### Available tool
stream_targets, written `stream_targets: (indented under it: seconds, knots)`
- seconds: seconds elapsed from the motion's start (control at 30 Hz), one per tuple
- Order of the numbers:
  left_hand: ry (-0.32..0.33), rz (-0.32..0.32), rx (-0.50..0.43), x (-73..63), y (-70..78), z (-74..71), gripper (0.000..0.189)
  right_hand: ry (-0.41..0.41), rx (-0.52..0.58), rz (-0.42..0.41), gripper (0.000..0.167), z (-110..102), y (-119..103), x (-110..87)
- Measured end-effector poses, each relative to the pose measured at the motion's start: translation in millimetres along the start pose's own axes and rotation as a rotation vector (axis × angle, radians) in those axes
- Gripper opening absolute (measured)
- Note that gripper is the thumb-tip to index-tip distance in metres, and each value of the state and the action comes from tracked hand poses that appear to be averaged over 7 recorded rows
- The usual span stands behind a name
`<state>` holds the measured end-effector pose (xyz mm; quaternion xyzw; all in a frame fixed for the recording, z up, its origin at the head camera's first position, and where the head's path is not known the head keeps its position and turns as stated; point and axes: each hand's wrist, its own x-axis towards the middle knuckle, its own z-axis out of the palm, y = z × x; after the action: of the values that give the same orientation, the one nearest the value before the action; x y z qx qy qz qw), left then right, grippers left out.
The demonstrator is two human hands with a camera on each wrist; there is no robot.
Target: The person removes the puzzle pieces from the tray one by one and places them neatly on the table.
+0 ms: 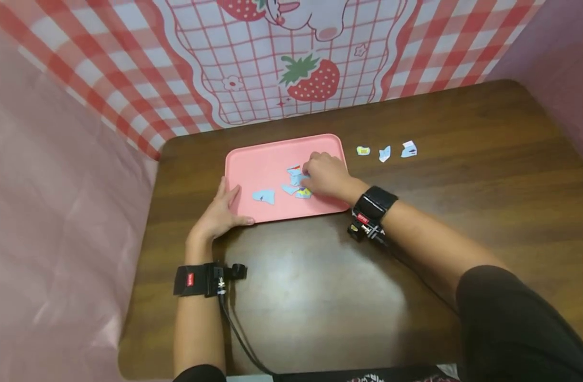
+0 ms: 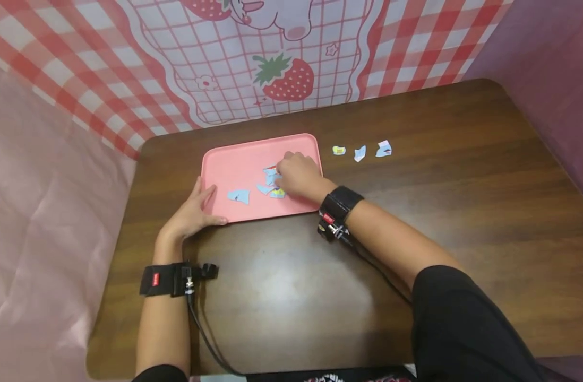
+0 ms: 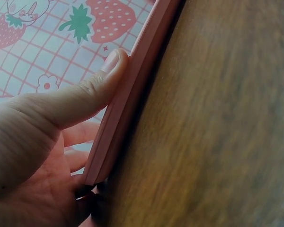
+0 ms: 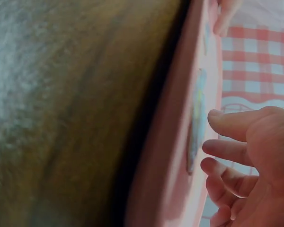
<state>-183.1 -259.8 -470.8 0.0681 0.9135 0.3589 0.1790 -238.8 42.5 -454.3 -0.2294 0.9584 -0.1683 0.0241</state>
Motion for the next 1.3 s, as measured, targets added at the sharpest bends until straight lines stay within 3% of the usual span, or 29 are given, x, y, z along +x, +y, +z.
stream_targets:
  seconds: [0.3,1.07,1.3]
  knots:
    - [-0.005,-0.007,0.006,-7.8,-7.2,8.3,0.108,-0.077,-0.020,0.011,0.022,13,-5,-2.1]
    - [0.004,0.005,0.011,-0.2,0.1,1.4,0.107,0.023,0.136,0.027,0.005,6,-2,1.7]
    - [-0.002,-0.012,0.003,-1.9,2.6,2.8,0.108,0.008,0.183,0.008,0.008,6,-2,1.7]
